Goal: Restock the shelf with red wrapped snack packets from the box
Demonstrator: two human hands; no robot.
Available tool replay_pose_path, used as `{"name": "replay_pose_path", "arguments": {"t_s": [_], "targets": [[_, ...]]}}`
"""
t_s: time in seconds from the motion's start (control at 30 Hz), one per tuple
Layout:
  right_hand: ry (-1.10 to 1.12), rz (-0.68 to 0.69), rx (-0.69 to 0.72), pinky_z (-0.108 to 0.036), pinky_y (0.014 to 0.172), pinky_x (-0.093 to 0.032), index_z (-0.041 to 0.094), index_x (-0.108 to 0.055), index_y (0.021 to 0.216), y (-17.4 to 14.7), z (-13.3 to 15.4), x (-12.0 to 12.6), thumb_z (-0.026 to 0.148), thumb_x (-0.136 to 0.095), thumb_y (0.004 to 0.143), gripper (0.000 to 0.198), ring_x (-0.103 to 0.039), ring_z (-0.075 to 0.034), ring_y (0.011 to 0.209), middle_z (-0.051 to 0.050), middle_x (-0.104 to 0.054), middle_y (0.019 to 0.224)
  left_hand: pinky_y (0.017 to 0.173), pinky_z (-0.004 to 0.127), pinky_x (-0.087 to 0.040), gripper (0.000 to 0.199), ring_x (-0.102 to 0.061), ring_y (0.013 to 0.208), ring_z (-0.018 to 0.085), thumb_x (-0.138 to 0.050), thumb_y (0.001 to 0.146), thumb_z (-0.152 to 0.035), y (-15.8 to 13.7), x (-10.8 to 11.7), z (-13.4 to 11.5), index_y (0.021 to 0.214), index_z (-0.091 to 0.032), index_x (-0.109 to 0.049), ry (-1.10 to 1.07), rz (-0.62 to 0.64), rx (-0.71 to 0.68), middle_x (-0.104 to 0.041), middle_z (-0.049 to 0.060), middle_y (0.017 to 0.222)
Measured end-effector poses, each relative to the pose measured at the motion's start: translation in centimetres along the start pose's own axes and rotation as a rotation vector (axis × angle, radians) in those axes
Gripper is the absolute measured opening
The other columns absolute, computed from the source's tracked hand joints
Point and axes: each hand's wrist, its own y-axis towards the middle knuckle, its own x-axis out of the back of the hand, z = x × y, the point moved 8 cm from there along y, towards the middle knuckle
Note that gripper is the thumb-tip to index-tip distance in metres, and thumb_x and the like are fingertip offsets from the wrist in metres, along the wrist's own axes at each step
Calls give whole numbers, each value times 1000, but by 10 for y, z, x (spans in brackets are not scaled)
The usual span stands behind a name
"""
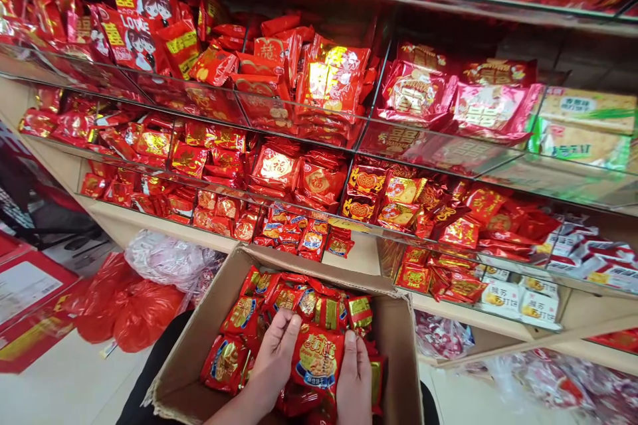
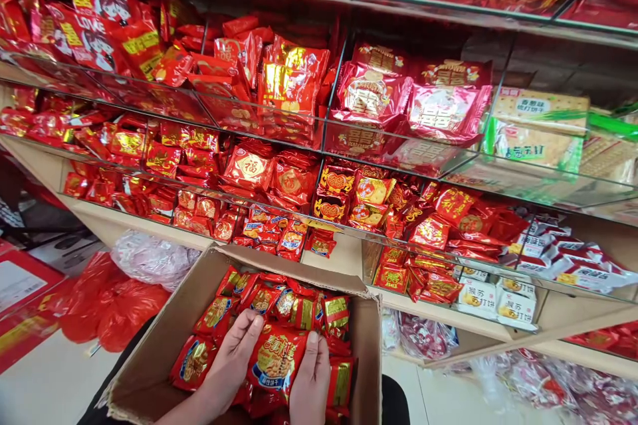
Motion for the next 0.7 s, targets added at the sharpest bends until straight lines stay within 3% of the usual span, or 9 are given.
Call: {"name": "replay_pose_path", "arguments": {"t_s": [0.17,0.3,0.43,0.63,0.7], "targets": [[-33,-80,73,-27,77,-43,14,-54,98,-1,4,7,61,-47,67,57,-52,-23,100,-11,-57,108,68,19,-41,30,-45,70,10,-58,67,-47,-2,1,8,74,-19,-51,-64,-18,69,-48,-4,72],[-51,-85,173,-26,75,-43,14,-57,93,0,16,7,59,-48,69,52,-55,-21,94,-9,-61,100,62,17,-42,28,-45,64,9,-60,66,-46,-1,1,5,71,-20,-52,-86,-35,26,-48,-5,67],[-68,-82,172,-25,76,-43,14,-58,93,0,18,6,62,-47,68,55,-54,-21,96,-9,-61,101,60,15,-42,28,-46,61,8,-64,63,-44,-1,1,2,67,-19,-52,-94,-49,8,-49,-6,63],[5,-54,55,-27,66,-45,15,-59,89,2,5,3,64,-45,67,56,-58,-21,84,-7,-64,89,56,19,-46,37,-59,66,11,-66,61,-44,-16,-7,16,88,-26,-49,-272,-140,390,-60,-4,81],[28,-44,23,-27,65,-45,15,-60,87,3,2,1,67,-45,63,59,-58,-21,83,-8,-64,88,56,20,-47,38,-61,68,13,-66,61,-43,-19,-9,15,89,-25,-48,-284,-130,440,-61,-2,86]]}}
